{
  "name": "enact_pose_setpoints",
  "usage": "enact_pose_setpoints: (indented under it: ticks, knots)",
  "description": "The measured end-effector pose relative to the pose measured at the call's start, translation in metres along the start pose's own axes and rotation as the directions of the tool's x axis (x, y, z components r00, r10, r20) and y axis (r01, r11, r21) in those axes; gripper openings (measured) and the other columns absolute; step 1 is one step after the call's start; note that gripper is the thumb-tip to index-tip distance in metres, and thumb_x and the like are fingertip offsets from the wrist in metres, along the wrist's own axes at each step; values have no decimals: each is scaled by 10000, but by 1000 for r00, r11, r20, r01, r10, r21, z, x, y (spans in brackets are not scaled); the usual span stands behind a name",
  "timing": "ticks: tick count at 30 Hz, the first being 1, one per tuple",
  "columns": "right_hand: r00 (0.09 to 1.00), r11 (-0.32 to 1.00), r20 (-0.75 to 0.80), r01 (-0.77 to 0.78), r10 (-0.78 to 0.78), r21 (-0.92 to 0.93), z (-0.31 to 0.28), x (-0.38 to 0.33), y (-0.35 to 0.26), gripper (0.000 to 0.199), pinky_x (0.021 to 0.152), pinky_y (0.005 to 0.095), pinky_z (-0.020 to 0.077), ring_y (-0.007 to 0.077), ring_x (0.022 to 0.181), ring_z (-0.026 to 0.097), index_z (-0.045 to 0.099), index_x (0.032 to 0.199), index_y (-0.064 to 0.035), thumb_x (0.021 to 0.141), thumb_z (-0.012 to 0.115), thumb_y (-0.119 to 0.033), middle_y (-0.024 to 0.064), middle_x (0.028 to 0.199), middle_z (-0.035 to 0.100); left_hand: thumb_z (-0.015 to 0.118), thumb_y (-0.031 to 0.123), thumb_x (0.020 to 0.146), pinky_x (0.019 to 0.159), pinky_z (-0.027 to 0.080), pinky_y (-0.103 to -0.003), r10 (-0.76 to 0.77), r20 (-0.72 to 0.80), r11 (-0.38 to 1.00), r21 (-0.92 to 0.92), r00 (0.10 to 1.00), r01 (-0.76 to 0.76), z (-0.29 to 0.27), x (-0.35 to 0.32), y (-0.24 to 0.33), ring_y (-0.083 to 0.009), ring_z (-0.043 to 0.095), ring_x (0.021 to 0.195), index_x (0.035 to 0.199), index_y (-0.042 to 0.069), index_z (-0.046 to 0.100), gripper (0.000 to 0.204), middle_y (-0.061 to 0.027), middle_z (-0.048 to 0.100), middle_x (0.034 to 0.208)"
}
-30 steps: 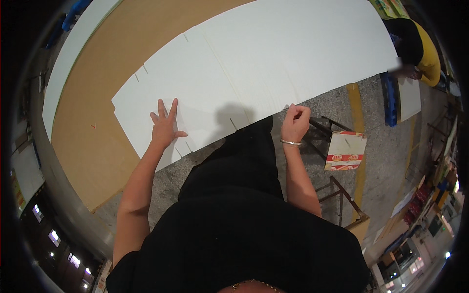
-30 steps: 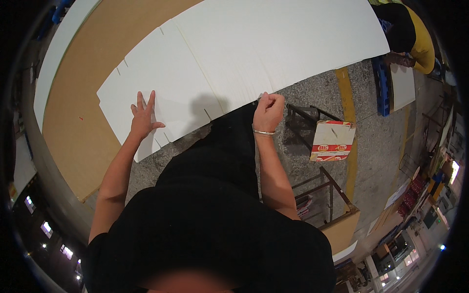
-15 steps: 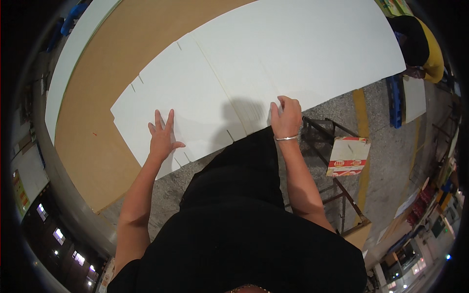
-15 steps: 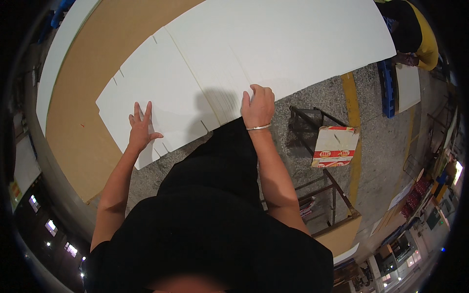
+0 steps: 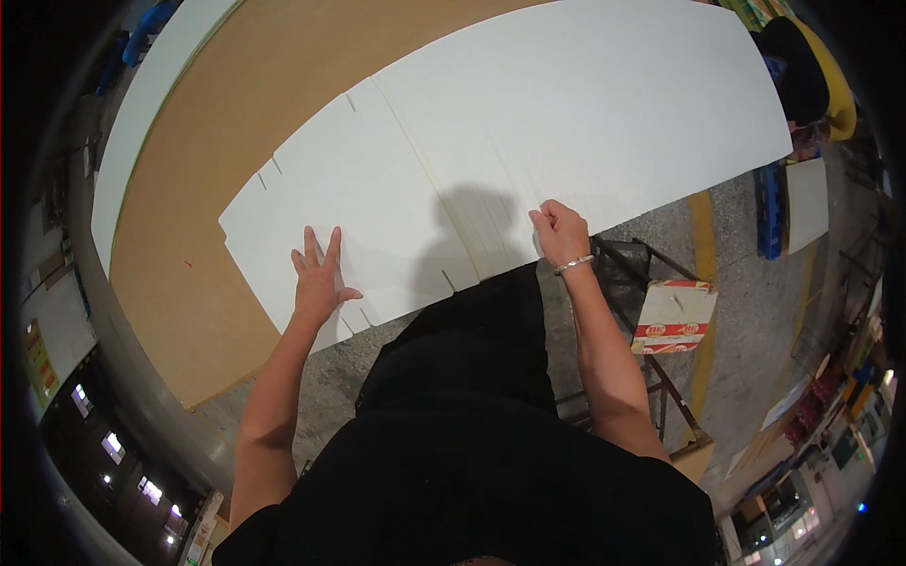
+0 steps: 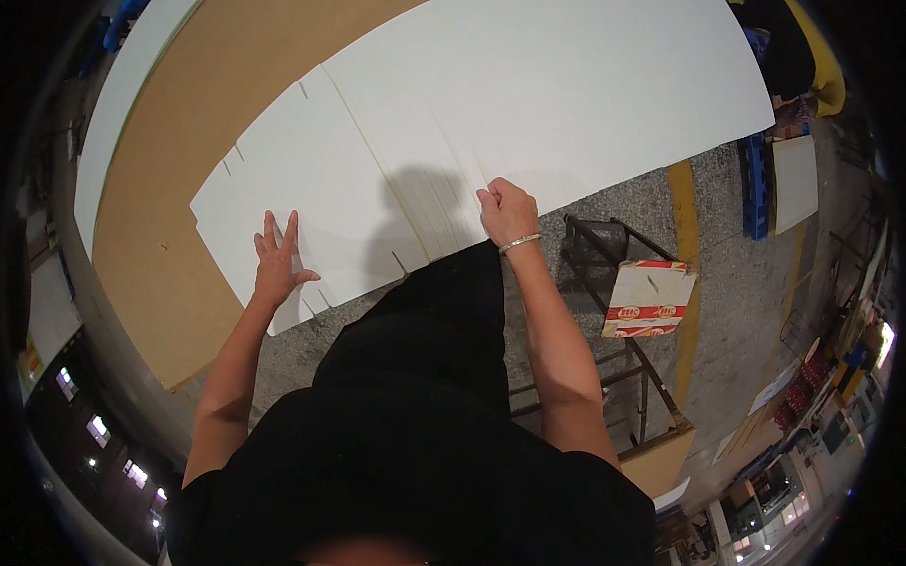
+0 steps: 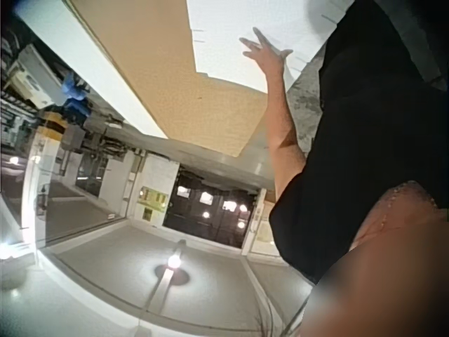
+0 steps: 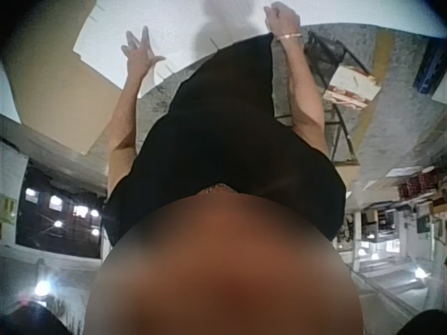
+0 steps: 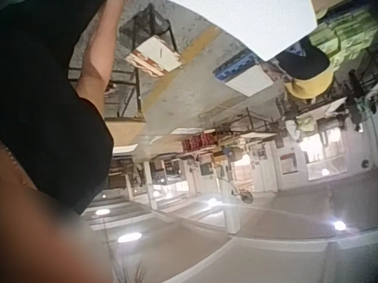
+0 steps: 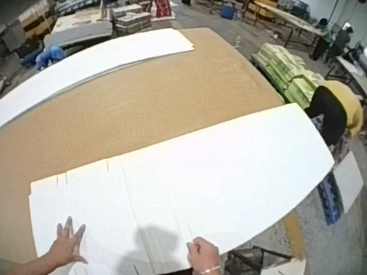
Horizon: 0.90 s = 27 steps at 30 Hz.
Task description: Manually flipping through and aligning a large stack of white paper sheets on a large table.
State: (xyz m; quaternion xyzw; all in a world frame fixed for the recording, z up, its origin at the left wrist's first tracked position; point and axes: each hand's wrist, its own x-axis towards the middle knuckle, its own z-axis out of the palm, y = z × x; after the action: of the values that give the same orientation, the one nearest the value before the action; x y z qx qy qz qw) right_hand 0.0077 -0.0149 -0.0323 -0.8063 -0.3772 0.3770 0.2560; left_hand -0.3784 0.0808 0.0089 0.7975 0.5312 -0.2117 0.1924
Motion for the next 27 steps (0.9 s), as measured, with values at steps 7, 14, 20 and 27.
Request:
enact_pose_setpoints:
  ticks: [7,14,20,27]
  knots:
    - [1000,999,4,15,-15,-42,0,0,-5,220,561,420,443,357,593,575,562,732,-13,813,640,-202,169,624,584,879,339,487,1059,260,-594,5,6,1000,23,1000,-5,0,1,-2,-556,203,1300,1496,277,115,1267,-296,36,1504]
    - [993,990,-110,22,-38,-140,-2,-18,-22,187,609,429,464,347,643,577,595,884,-45,815,655,-209,142,706,609,883,326,481,1051,289,-591,-27,17,1000,5,999,27,4,0,-2,-588,207,1275,1491,305,115,1269,-248,9,1523]
    - [929,907,-162,268,-333,-324,17,-32,-25,258,697,410,469,305,851,553,599,1010,-46,793,674,-163,125,900,562,892,301,480,1016,349,-585,-28,10,999,-27,1000,28,3,1,0,-620,224,1240,1484,339,117,1269,-222,14,1531]
    - [985,996,-145,88,-90,-17,21,-28,-32,208,648,422,466,332,726,581,603,926,-41,812,658,-206,130,762,590,894,288,472,1008,361,-583,-16,-25,1000,-13,1000,16,5,-1,-3,-611,240,1236,1481,350,131,1266,-218,42,1530]
